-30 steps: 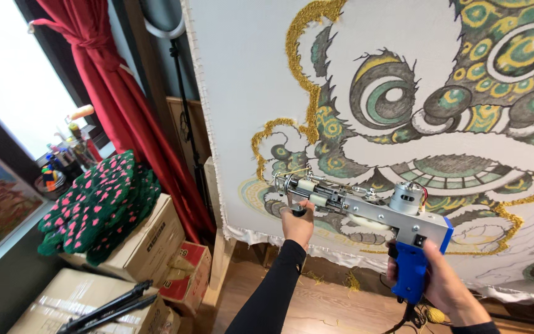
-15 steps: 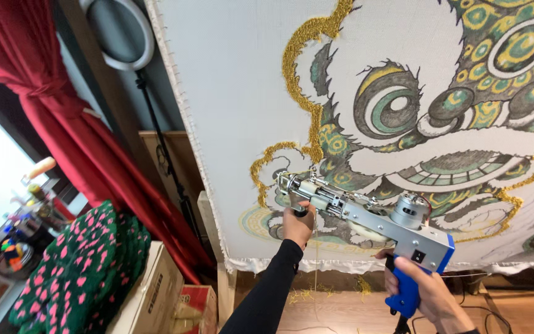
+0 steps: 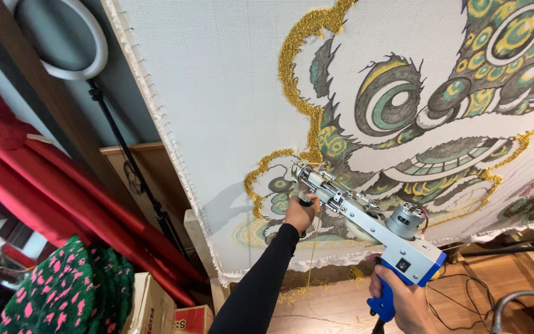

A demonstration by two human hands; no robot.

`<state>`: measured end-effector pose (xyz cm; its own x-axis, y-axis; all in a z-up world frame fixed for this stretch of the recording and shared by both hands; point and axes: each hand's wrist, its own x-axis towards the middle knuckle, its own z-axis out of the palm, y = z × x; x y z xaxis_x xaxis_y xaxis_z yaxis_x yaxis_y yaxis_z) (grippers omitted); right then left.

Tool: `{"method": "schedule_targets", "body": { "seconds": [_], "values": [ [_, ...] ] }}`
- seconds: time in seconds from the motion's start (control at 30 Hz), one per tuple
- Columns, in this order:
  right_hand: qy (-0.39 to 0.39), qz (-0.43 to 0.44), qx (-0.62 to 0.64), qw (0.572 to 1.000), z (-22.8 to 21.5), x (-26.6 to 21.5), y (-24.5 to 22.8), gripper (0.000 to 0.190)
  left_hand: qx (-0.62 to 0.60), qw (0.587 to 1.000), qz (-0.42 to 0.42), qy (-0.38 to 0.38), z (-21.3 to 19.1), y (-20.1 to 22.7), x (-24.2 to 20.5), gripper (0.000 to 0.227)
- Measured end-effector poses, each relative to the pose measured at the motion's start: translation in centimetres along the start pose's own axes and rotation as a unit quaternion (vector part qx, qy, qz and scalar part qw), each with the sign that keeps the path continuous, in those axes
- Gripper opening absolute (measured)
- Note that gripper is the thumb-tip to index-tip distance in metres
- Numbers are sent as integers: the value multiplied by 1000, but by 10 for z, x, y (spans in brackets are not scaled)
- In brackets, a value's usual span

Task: The person uses a tufting gun to apply yellow yarn onto a large vertical canvas with a printed design, following the outlines of the pattern and then threading more yarn into the tool.

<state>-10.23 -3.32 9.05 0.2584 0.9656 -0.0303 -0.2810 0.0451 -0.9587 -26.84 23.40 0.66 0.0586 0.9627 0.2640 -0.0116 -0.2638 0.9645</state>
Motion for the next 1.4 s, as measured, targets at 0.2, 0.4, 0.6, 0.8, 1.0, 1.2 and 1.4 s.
{"method": "schedule_targets", "body": {
  "seconds": [0.2,0.4,0.6,0.8,1.0,1.2,1.4],
  "values": [
    [47,27,-6,998,16,6,2,30,-54,995,-42,-68,-2,-1,17,16],
    [50,29,5,998,19,13,7,30,-74,991,-58,-96,-3,-8,25,14],
    [47,26,5,999,25,18,6,30,-14,997,-53,-53,-1,-16,33,15],
    [42,11,1,999,36,23,0,27,-10,998,-45,-29,1,-37,46,16],
    [43,25,17,999,59,34,-1,27,21,996,-72,-43,-21,-10,52,14],
    [37,-30,8,999,88,47,11,22,174,979,-28,-104,-75,46,49,41],
    [57,-89,-82,991,112,52,15,21,331,942,-52,-37,-102,75,50,48]
  ]
}}
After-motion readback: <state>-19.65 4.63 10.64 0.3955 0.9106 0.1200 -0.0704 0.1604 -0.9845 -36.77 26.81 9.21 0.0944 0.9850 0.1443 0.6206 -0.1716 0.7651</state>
